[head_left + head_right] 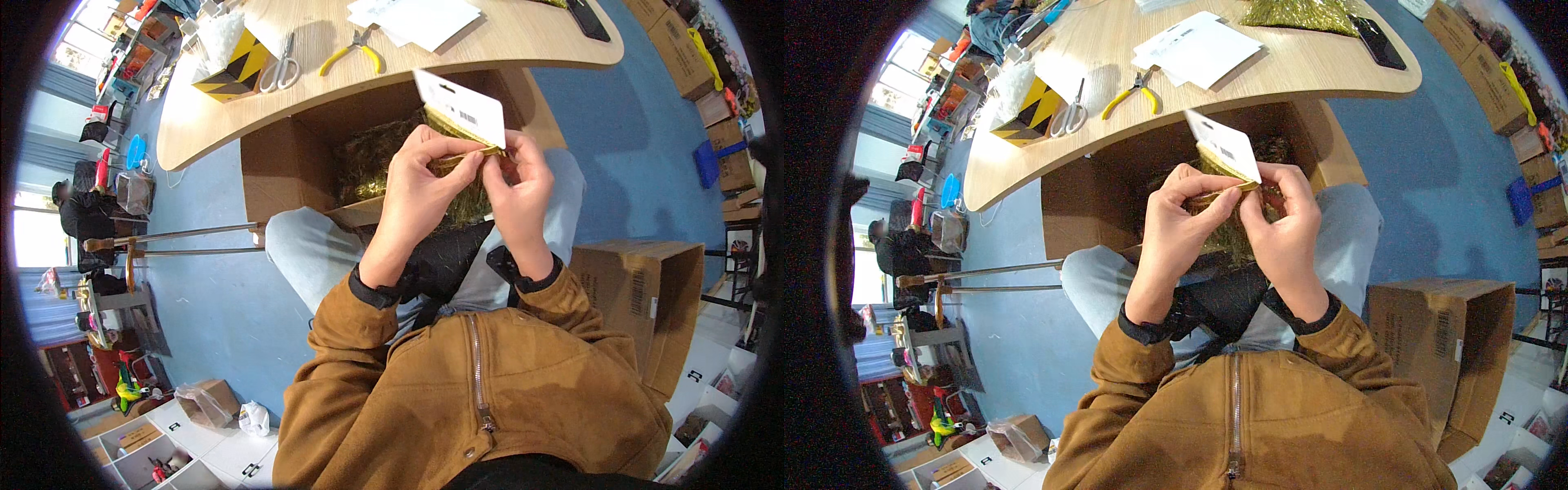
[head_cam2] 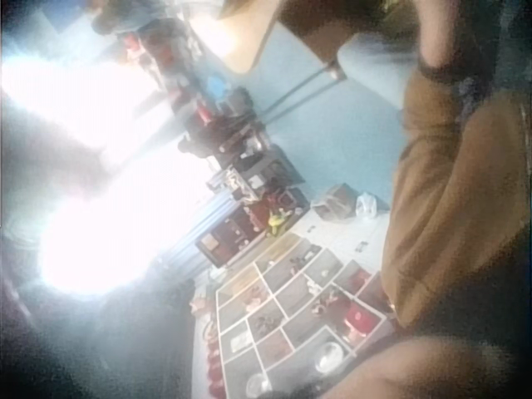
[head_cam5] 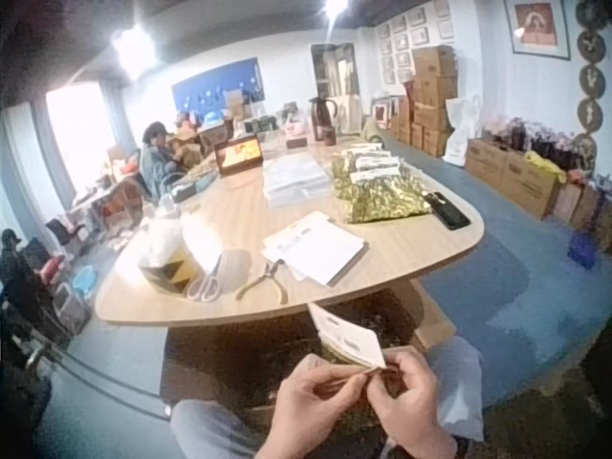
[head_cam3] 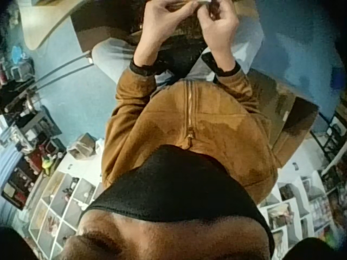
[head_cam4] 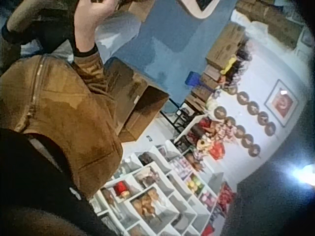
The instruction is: The person sits on the floor and uses scissors to cut the packaging off a roll of gold tinsel. They then remove the tinsel from its cardboard backing, place it on a nearby table, and later reattach the tinsel to the cardboard backing.
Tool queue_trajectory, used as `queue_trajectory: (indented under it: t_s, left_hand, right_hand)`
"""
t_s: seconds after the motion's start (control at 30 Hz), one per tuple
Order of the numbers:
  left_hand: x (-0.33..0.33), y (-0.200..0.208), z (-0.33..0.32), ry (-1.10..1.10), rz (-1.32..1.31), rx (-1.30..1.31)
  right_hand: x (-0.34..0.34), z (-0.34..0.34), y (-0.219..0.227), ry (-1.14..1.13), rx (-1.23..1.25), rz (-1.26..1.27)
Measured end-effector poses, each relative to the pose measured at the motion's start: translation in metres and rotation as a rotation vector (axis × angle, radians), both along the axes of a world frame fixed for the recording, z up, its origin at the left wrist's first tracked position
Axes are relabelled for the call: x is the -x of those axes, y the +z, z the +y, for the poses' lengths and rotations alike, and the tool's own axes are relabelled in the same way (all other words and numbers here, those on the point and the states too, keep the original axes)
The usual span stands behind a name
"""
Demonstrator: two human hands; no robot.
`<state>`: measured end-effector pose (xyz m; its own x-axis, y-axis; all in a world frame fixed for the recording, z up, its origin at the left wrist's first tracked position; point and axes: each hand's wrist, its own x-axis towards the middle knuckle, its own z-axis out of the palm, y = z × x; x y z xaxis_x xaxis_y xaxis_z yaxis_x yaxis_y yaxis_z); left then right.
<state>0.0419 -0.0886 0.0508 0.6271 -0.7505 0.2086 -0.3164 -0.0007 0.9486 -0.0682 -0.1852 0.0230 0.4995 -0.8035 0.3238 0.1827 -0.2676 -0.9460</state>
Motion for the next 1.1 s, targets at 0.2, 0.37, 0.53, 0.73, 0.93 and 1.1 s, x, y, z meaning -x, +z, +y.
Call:
queue_trajectory:
  t_s: [0.2,0.37,0.53,0.73,0.93,1.1]
  left_hand:
    - [-0.019,-0.003,0.015,0.032,-0.124,-0.075]
    - [-0.041,-0.005,0.033,0.126,-0.226,-0.159]
    - [-0.048,-0.007,0.034,0.098,-0.164,-0.161]
    - [-0.051,-0.016,0.034,0.039,-0.080,-0.181]
    - [-0.055,-0.025,0.032,-0.045,0.089,-0.181]
    - [-0.056,-0.028,0.031,-0.098,0.180,-0.138]
  right_hand:
    - [0.013,-0.025,-0.009,-0.013,-0.176,-0.064]
    - [0.029,-0.050,-0.010,-0.040,-0.246,-0.124]
    - [0.042,-0.062,-0.007,0.047,-0.292,-0.172]
    - [0.049,-0.068,-0.005,0.105,-0.343,-0.204]
    - [0.052,-0.070,-0.004,0.163,-0.390,-0.216]
    - [0.054,-0.073,-0.005,0.185,-0.435,-0.235]
